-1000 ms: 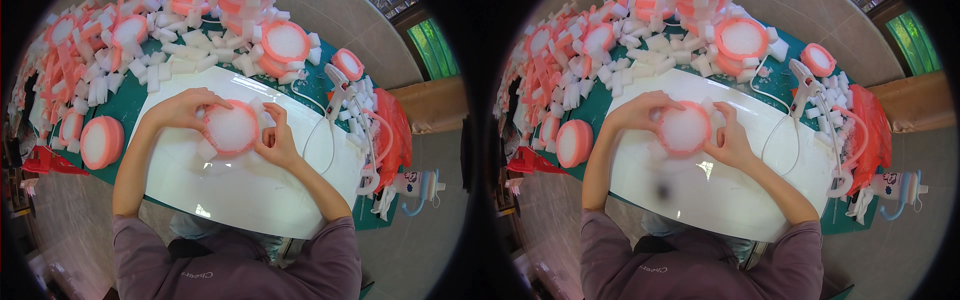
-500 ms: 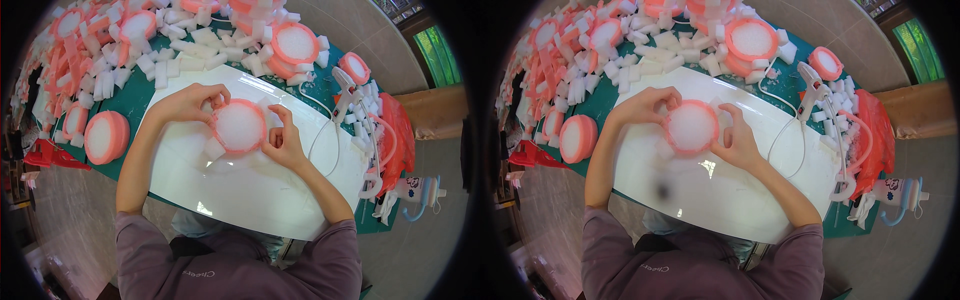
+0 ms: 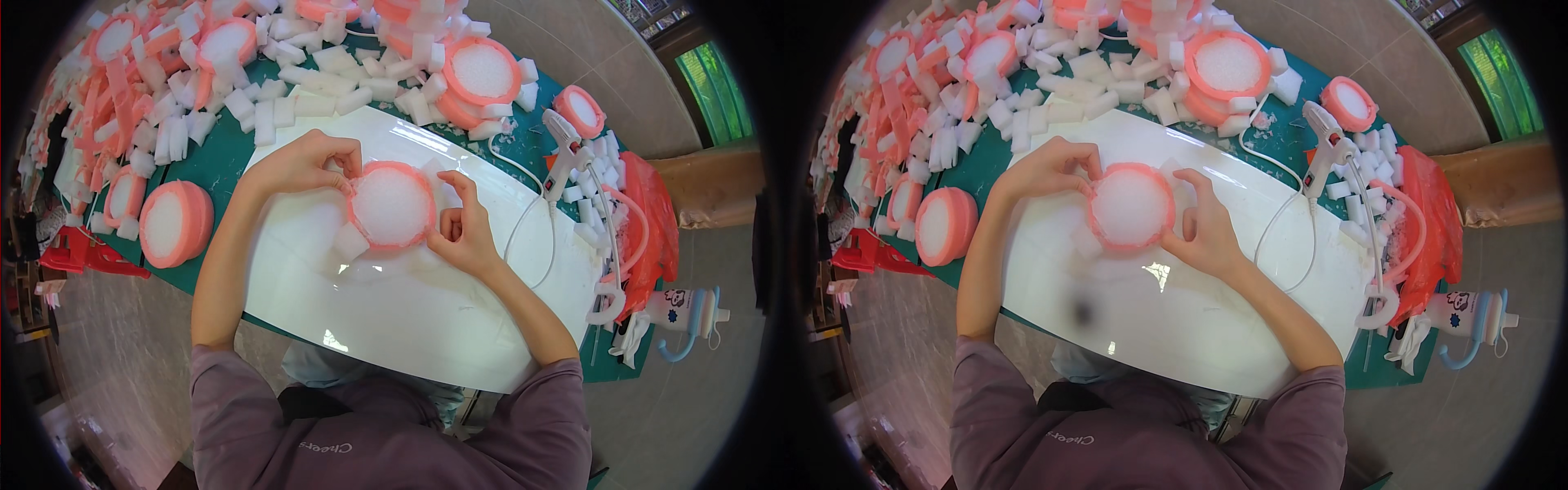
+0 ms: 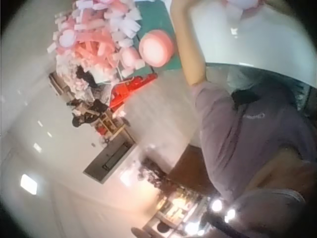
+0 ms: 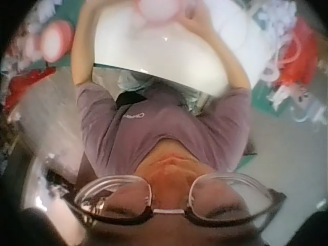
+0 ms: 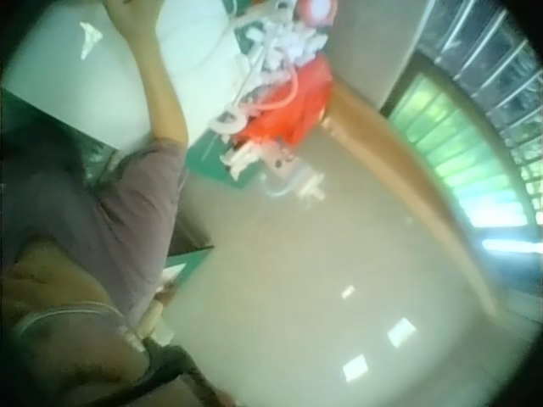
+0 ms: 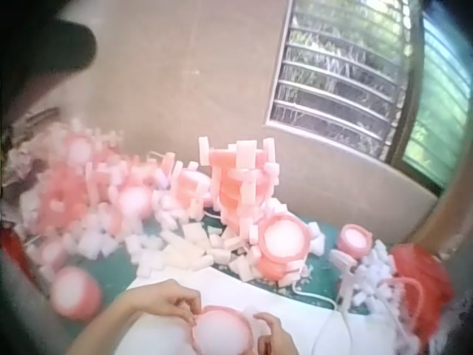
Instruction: The person assembles foam structures by applying adhesive with a hot glue gun and pressing foam pieces together by hand.
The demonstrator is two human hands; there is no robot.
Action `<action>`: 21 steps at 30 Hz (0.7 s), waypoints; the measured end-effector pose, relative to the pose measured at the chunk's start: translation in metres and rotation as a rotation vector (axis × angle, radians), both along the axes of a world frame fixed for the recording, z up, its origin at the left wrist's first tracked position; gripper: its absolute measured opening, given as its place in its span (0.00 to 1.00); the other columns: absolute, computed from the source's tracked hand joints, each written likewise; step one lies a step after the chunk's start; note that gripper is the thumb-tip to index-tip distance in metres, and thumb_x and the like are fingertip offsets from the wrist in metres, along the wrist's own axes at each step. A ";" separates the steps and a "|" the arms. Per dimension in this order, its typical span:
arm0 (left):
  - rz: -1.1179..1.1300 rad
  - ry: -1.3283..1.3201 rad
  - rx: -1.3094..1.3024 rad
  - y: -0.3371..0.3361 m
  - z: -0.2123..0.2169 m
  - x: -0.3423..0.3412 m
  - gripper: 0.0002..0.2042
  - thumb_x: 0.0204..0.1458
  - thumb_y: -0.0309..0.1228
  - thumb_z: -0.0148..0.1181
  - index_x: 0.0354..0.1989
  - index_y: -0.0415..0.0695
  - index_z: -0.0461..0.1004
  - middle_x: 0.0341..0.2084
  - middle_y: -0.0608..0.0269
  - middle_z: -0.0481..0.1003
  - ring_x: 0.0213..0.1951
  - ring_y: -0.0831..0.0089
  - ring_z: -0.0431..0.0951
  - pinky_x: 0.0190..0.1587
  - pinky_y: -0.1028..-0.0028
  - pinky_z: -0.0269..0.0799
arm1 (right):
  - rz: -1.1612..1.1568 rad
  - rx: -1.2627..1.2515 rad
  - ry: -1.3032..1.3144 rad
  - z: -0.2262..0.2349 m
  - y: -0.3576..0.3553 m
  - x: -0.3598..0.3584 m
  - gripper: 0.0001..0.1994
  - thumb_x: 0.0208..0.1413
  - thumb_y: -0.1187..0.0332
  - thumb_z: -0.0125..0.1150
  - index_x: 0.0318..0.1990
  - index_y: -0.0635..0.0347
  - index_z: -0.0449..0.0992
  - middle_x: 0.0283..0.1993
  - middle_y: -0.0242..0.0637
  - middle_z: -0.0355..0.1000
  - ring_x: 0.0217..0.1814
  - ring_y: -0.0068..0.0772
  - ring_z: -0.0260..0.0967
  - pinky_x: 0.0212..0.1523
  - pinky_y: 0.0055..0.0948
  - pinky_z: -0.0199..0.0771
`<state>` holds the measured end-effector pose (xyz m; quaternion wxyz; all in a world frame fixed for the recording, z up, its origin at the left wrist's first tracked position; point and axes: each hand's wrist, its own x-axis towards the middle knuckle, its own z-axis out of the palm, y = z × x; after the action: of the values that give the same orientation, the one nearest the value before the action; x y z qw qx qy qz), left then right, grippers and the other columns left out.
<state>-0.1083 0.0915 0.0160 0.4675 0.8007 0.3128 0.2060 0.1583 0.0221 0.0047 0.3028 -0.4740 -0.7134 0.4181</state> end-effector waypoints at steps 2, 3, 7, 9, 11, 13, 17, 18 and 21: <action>0.015 0.016 -0.014 -0.001 0.003 0.001 0.10 0.36 0.23 0.65 0.27 0.40 0.69 0.23 0.66 0.73 0.30 0.78 0.72 0.30 0.79 0.64 | -0.001 0.000 -0.005 -0.001 0.000 0.000 0.32 0.38 0.71 0.61 0.54 0.61 0.55 0.10 0.28 0.56 0.11 0.20 0.54 0.18 0.18 0.52; 0.031 0.032 -0.028 -0.002 0.005 0.002 0.11 0.35 0.23 0.66 0.27 0.40 0.69 0.23 0.67 0.73 0.30 0.79 0.71 0.27 0.80 0.62 | -0.001 0.000 -0.005 -0.001 0.000 0.000 0.32 0.38 0.71 0.61 0.54 0.61 0.55 0.10 0.28 0.56 0.11 0.20 0.54 0.18 0.18 0.52; 0.086 0.031 -0.054 -0.004 0.011 0.005 0.11 0.34 0.23 0.65 0.26 0.38 0.69 0.22 0.63 0.74 0.28 0.71 0.73 0.37 0.75 0.68 | -0.005 0.002 0.012 -0.001 0.000 0.000 0.32 0.38 0.71 0.61 0.54 0.61 0.55 0.10 0.28 0.56 0.11 0.20 0.54 0.18 0.18 0.53; 0.057 0.037 -0.017 -0.002 0.005 0.002 0.10 0.34 0.23 0.65 0.24 0.38 0.69 0.20 0.64 0.73 0.26 0.73 0.71 0.34 0.76 0.67 | -0.007 0.001 0.013 -0.001 0.000 0.000 0.32 0.38 0.71 0.61 0.54 0.61 0.55 0.10 0.28 0.56 0.11 0.20 0.54 0.18 0.18 0.53; 0.059 0.020 -0.030 -0.002 0.003 0.001 0.09 0.34 0.22 0.65 0.24 0.38 0.69 0.20 0.64 0.73 0.26 0.73 0.70 0.34 0.77 0.67 | -0.003 -0.014 -0.005 0.000 0.000 -0.001 0.32 0.38 0.70 0.62 0.54 0.61 0.55 0.10 0.28 0.56 0.11 0.20 0.54 0.18 0.18 0.53; 0.060 0.002 -0.041 -0.001 0.000 0.001 0.09 0.34 0.22 0.64 0.23 0.38 0.70 0.20 0.64 0.73 0.25 0.74 0.69 0.33 0.77 0.66 | -0.002 -0.006 -0.003 0.000 0.000 0.000 0.32 0.38 0.70 0.62 0.54 0.61 0.55 0.10 0.28 0.56 0.11 0.20 0.54 0.18 0.18 0.53; 0.048 -0.022 -0.043 0.000 -0.004 -0.002 0.07 0.36 0.21 0.62 0.25 0.37 0.70 0.20 0.62 0.73 0.24 0.75 0.71 0.32 0.77 0.66 | -0.006 -0.003 0.000 0.001 0.000 0.000 0.32 0.38 0.70 0.62 0.54 0.61 0.55 0.10 0.28 0.56 0.11 0.20 0.55 0.18 0.18 0.54; 0.051 -0.035 -0.069 0.000 -0.004 -0.002 0.07 0.37 0.20 0.61 0.25 0.37 0.70 0.20 0.62 0.73 0.24 0.75 0.72 0.31 0.77 0.66 | -0.006 -0.003 0.000 0.001 0.000 0.000 0.32 0.38 0.70 0.62 0.54 0.61 0.55 0.10 0.28 0.56 0.11 0.20 0.55 0.18 0.18 0.54; 0.023 0.011 -0.074 0.002 -0.004 -0.004 0.06 0.40 0.15 0.55 0.28 0.36 0.70 0.24 0.62 0.72 0.28 0.77 0.72 0.35 0.78 0.69 | 0.002 -0.011 -0.013 0.001 0.000 0.000 0.33 0.39 0.69 0.63 0.54 0.60 0.55 0.10 0.28 0.56 0.11 0.20 0.54 0.18 0.18 0.53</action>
<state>-0.1123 0.0936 0.0125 0.4926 0.7804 0.3319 0.1954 0.1578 0.0220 0.0059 0.2954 -0.4776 -0.7134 0.4192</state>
